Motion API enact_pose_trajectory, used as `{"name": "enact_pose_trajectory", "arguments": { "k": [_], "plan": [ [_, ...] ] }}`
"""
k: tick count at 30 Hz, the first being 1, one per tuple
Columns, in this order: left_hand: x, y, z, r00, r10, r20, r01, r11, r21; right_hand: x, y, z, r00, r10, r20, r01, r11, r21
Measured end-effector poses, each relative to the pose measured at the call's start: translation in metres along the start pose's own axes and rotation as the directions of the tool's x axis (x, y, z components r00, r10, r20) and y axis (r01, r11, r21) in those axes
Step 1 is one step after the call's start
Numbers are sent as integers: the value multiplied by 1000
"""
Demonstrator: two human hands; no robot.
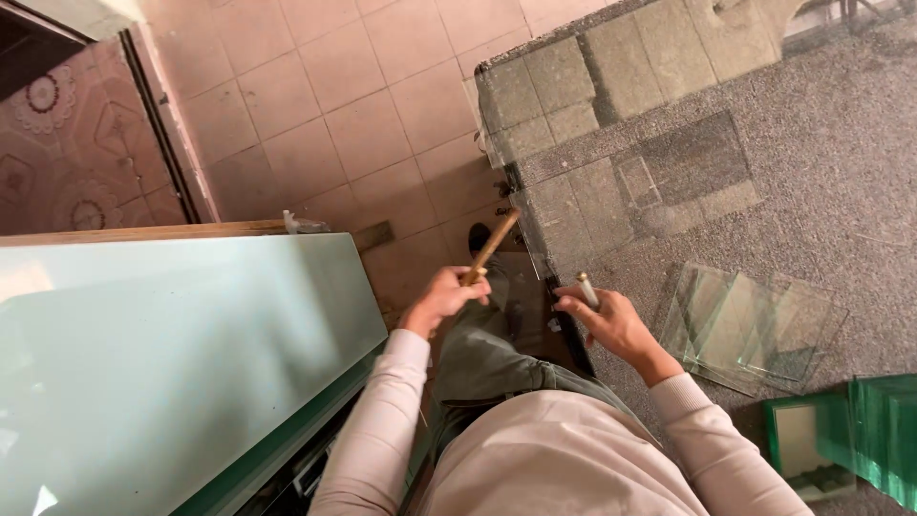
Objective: Measuring and cutting small glass panes using a wooden ruler and a glass cutter
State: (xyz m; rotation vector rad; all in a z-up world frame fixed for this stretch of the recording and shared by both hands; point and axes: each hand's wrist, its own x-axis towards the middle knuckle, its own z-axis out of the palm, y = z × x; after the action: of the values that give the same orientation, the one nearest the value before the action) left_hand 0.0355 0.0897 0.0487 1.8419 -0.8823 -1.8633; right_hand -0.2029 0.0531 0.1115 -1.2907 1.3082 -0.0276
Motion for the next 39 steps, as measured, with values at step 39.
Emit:
{"name": "enact_pose_trajectory", "arguments": {
  "k": [39],
  "plan": [
    [16,44,32,986,133,-102,-124,988,87,-47,295,-190,731,266,-628,-191,964,185]
  ]
}}
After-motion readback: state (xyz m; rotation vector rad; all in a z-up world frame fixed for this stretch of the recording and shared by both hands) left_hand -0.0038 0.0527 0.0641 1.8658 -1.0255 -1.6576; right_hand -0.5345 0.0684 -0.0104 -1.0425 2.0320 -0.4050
